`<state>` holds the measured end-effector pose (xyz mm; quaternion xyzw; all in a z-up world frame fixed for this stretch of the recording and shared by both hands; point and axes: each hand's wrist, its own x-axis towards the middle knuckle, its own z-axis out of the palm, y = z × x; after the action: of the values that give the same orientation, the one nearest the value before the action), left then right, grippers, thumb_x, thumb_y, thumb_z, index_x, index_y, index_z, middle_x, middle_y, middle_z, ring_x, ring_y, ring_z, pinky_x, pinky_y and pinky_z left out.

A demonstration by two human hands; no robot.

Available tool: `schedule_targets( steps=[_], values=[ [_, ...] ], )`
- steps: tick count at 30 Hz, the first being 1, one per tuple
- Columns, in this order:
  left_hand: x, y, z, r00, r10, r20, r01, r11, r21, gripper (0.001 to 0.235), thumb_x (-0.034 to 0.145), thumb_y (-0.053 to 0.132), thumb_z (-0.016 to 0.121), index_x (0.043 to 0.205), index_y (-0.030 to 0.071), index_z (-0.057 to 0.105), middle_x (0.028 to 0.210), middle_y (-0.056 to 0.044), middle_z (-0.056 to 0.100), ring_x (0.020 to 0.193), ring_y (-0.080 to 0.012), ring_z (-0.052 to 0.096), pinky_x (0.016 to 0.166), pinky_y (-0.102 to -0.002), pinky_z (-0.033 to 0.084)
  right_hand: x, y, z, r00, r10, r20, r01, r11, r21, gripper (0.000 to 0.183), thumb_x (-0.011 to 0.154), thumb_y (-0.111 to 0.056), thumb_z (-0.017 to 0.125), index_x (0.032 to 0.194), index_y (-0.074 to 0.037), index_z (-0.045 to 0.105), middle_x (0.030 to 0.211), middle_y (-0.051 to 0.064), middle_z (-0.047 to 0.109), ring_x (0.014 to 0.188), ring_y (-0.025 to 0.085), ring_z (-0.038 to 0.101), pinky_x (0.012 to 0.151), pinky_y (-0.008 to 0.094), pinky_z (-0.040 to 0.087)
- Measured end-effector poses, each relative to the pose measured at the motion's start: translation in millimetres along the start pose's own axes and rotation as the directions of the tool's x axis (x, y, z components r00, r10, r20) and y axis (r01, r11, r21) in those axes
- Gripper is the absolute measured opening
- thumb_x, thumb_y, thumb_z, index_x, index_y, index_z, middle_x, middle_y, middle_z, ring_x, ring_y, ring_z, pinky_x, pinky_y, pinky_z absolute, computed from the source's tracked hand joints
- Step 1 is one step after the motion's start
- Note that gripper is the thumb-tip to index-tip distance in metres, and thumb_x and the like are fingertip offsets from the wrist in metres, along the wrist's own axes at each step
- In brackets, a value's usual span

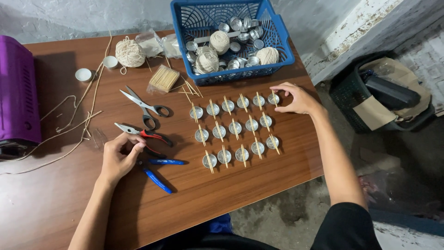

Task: The person assembles small craft items by inserting wooden sticks into metal tins. They use pliers to adjust the sticks and place the finished units in a grid on the table. The person repeats this process for multiple units.

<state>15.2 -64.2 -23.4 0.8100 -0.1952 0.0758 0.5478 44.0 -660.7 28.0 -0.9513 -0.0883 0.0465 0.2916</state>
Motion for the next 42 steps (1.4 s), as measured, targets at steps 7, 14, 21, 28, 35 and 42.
schedule_targets(
  steps=[7,14,21,28,35,42],
  values=[
    [0.5,-1.5,-1.4,1.0,0.012,0.007,-0.012,1.0,-0.007,0.003,0.09,0.017,0.078,0.091,0.015,0.077,0.063,-0.003,0.068,0.05,-0.0142,0.048,0.053,-0.027,0.041,0.1,1.0,-0.5,1.0,0.014,0.011,-0.014,1.0,0.014,0.078,0.066,-0.031,0.091,0.138,-0.018,0.066,0.129,0.004,0.067,0.101,0.027,0.058,0.097,0.042,0.046],
    [0.8,4.4,-3.1,1.0,0.017,0.0,-0.017,1.0,-0.018,0.004,0.09,0.018,0.078,0.091,0.014,0.077,0.062,-0.004,0.068,0.05,-0.0135,0.046,0.053,-0.028,0.041,1.1,-0.9,0.4,0.998,0.048,0.031,-0.048,0.999,-0.002,0.082,0.065,-0.03,0.091,0.141,-0.018,0.063,0.132,0.003,0.066,0.103,0.026,0.057,0.097,0.042,0.046],
    [0.2,-0.2,-4.8,1.0,0.02,-0.008,-0.02,1.0,-0.019,0.004,0.091,0.019,0.078,0.09,0.015,0.077,0.064,-0.004,0.07,0.051,-0.0144,0.05,0.056,-0.028,0.044,-4.8,-8.9,-1.5,0.993,0.11,0.043,-0.112,0.993,0.035,0.093,0.067,-0.028,0.09,0.152,-0.021,0.053,0.134,0.005,0.065,0.109,0.026,0.055,0.096,0.042,0.045],
    [16.8,12.7,-1.1,0.996,0.074,-0.047,-0.074,0.997,-0.001,0.005,0.092,0.017,0.078,0.091,0.011,0.077,0.065,-0.006,0.071,0.055,-0.0216,0.059,0.063,-0.032,0.049,-5.5,-16.0,-7.4,0.985,0.042,-0.169,-0.039,0.999,0.021,0.066,0.077,-0.024,0.087,0.137,-0.012,0.064,0.12,0.012,0.07,0.105,0.029,0.061,0.086,0.037,0.049],
    [75.5,39.1,20.8,0.968,0.249,0.026,-0.25,0.95,0.189,0.016,0.093,0.024,0.077,0.103,0.012,0.074,0.084,-0.011,0.071,0.083,-0.0345,0.066,0.079,-0.044,0.053,51.3,-44.9,-16.1,0.815,-0.29,-0.501,0.183,0.95,-0.252,0.008,0.094,-0.018,0.081,0.1,-0.019,0.076,0.086,-0.005,0.07,0.079,0.015,0.066,0.077,0.028,0.053],
    [160.4,68.6,72.8,0.887,0.446,0.119,-0.46,0.829,0.319,0.055,0.082,0.012,0.081,0.134,0.016,0.067,0.132,-0.003,0.069,0.118,-0.0282,0.065,0.091,-0.042,0.052,126.2,-81.8,-37.6,0.921,-0.256,-0.295,0.16,0.936,-0.315,0.019,0.084,-0.011,0.075,0.102,-0.015,0.08,0.1,0.008,0.076,0.091,0.033,0.066,0.092,0.041,0.051]
  ],
)
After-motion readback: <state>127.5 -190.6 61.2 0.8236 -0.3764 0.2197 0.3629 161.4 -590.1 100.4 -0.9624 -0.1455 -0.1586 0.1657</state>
